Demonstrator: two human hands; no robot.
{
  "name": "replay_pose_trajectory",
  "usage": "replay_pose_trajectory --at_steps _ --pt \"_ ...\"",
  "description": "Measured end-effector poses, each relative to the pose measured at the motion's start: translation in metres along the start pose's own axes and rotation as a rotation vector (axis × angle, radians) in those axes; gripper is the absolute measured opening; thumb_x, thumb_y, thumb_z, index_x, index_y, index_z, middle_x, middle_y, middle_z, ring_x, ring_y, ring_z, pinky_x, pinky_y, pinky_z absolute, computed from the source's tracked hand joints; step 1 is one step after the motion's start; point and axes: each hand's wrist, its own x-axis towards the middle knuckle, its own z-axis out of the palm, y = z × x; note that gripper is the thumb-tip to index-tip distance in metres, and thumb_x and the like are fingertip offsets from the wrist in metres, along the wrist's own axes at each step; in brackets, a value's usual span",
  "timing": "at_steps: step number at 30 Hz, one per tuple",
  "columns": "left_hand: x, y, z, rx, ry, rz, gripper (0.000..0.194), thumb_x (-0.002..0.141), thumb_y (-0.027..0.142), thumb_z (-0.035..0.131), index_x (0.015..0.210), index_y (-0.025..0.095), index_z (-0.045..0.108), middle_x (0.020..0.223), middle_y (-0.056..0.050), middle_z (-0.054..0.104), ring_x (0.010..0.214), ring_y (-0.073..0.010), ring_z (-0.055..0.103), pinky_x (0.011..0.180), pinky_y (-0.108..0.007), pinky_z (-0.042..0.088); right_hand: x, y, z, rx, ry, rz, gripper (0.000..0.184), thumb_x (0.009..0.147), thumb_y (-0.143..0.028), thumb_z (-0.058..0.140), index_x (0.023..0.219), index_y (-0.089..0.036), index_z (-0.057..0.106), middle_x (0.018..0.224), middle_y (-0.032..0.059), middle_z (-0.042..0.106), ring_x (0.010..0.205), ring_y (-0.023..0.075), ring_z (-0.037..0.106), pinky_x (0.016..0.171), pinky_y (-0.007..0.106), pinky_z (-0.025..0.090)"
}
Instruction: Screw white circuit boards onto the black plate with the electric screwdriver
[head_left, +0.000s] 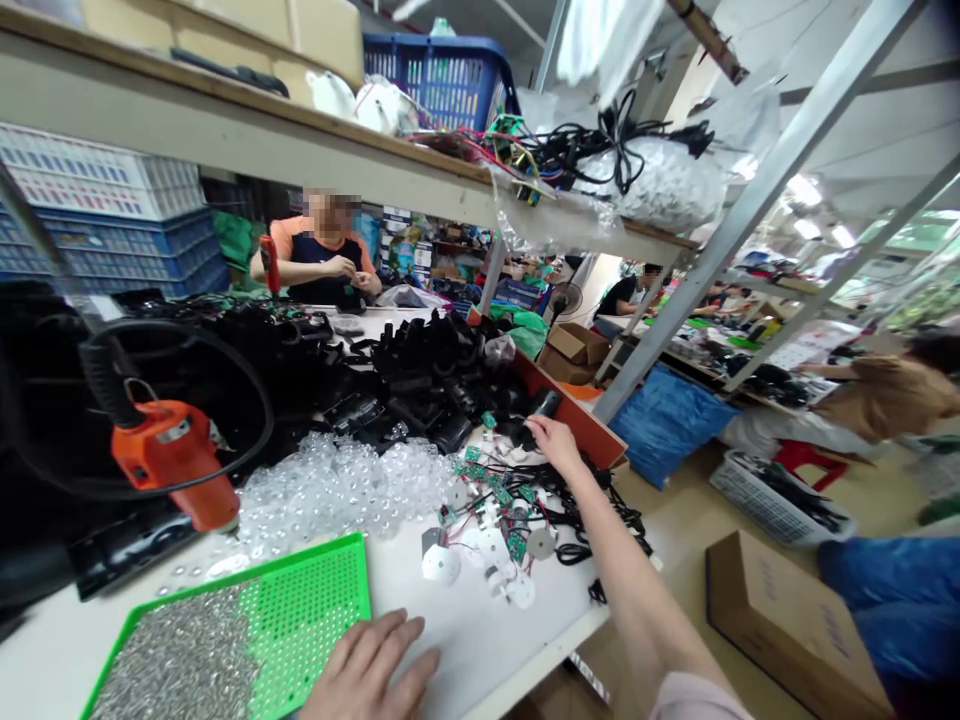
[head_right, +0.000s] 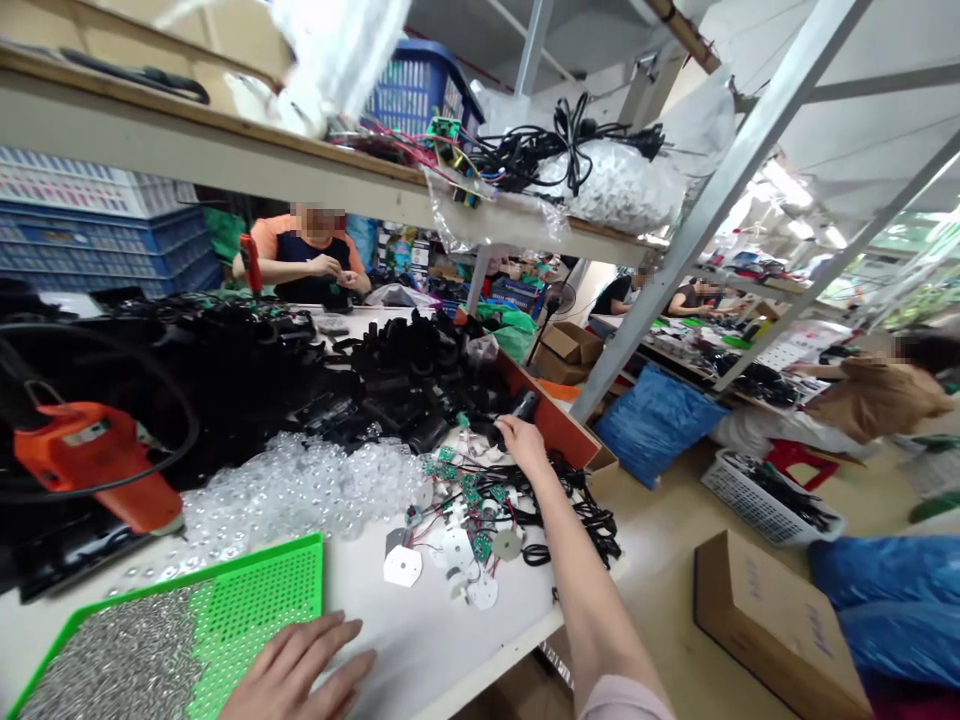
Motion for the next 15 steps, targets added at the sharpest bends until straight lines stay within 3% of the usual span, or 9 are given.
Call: replay_pose_trajectory --at_steps 4,7,11,15 --pt "0.034 -0.004 0.001 -0.113 -0.196 -0.071 0.029 0.094 0.018 0.041 0.106 0.026 0.066 0.109 -0.007 0.067 0.105 -0.0236 0.059 0.087 -0.038 0.045 -0.003 -0.007 -0.057 0.067 0.228 -0.135 0.035 0.097 -0.034 0.038 0.112 -0.019 0.066 0.117 0.0084 0.07 0.108 0.02 0.064 0.097 0.033 0.047" --pt "0.065 -0.009 0.016 -0.233 -0.311 -0.223 0.036 0.093 0.022 0.046 0.128 0.025 0.053 0.121 -0.01 0.063 0.108 -0.0248 0.059 0.088 -0.042 0.049 -0.012 -0.026 -0.102 0.082 0.419 -0.252 0.033 0.095 -0.038 0.044 0.107 -0.02 0.069 0.107 0.0076 0.073 0.098 0.0201 0.067 0.091 0.033 0.05" --pt "0.105 -0.017 0.053 -0.411 -0.287 -0.526 0.071 0.087 0.036 0.059 0.147 0.017 0.027 0.145 -0.019 0.044 0.132 -0.0333 0.043 0.104 -0.054 0.039 -0.029 -0.055 -0.154 0.154 0.835 -0.398 0.03 0.092 -0.04 0.051 0.095 -0.019 0.072 0.091 0.0066 0.074 0.083 0.0185 0.069 0.08 0.031 0.052" --pt "0.153 -0.02 0.075 -0.654 -0.211 -0.731 0.102 0.078 0.044 0.069 0.152 0.012 0.006 0.156 -0.024 0.021 0.143 -0.0353 0.023 0.114 -0.054 0.023 -0.037 -0.07 -0.184 0.375 1.003 -0.308 0.033 0.09 -0.047 0.053 0.091 -0.018 0.07 0.066 0.0 0.063 0.058 0.0134 0.058 0.061 0.028 0.048"
